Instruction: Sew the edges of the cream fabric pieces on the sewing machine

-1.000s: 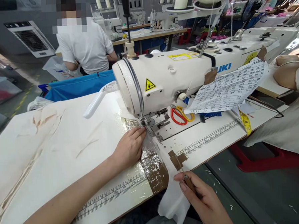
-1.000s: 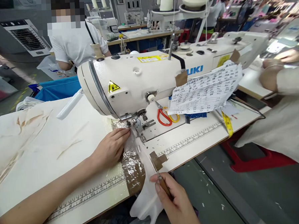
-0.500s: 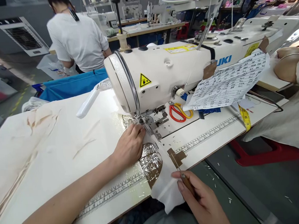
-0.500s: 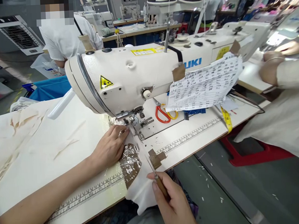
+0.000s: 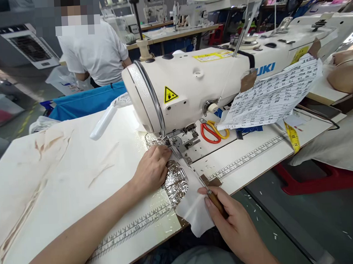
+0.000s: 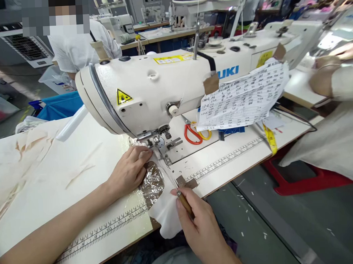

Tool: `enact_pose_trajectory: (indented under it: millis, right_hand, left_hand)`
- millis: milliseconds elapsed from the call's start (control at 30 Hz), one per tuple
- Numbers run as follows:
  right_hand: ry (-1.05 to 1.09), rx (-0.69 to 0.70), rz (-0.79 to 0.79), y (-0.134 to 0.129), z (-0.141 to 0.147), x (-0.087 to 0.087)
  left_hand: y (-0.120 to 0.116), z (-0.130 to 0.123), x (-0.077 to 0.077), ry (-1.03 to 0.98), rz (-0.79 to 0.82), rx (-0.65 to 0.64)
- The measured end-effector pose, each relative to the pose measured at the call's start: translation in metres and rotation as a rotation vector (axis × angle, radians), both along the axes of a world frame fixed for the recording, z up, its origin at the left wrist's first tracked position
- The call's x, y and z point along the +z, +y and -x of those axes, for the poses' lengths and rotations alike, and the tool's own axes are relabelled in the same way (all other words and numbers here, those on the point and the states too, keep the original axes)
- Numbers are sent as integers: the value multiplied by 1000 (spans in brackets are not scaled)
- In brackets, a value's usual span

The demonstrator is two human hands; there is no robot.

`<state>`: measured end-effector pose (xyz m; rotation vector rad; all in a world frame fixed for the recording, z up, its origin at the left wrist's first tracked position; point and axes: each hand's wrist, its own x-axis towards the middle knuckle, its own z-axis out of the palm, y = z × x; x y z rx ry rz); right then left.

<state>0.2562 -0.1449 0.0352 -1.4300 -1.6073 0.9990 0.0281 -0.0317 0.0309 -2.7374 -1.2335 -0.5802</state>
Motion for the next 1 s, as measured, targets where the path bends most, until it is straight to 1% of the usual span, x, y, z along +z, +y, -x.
enact_pose_trajectory:
  millis: [67, 133, 267, 333, 433, 633, 700, 800, 867, 1000]
  right_hand:
    - [7, 20, 0, 6, 2, 2]
    - [-1, 33, -8, 11, 4, 4]
    - [-41, 43, -59, 18, 6, 7]
    - [-62, 50, -70, 21, 7, 8]
    - [-77, 68, -86, 26, 11, 9]
    - [-107, 108, -137, 39, 17, 9]
    - [-114, 115, -147, 41, 18, 8]
    - [-130, 120, -140, 44, 19, 8]
    - [-146, 129, -129, 46, 20, 8]
    - [-173, 144, -112, 49, 21, 8]
  left_hand:
    - [1, 1, 0, 1, -6, 41]
    - [1, 2, 1, -28, -17, 35]
    - [1, 5, 1, -139, -6, -103]
    - [1, 6, 0, -140, 0, -142]
    - [2, 6, -1, -81, -16, -106]
    - [2, 7, -1, 21, -1, 19]
    - [1, 7, 0, -17, -12, 11]
    - [1, 7, 2, -108, -24, -73]
    - [1, 6, 2, -108, -24, -113]
    - [2, 5, 0, -30, -35, -70]
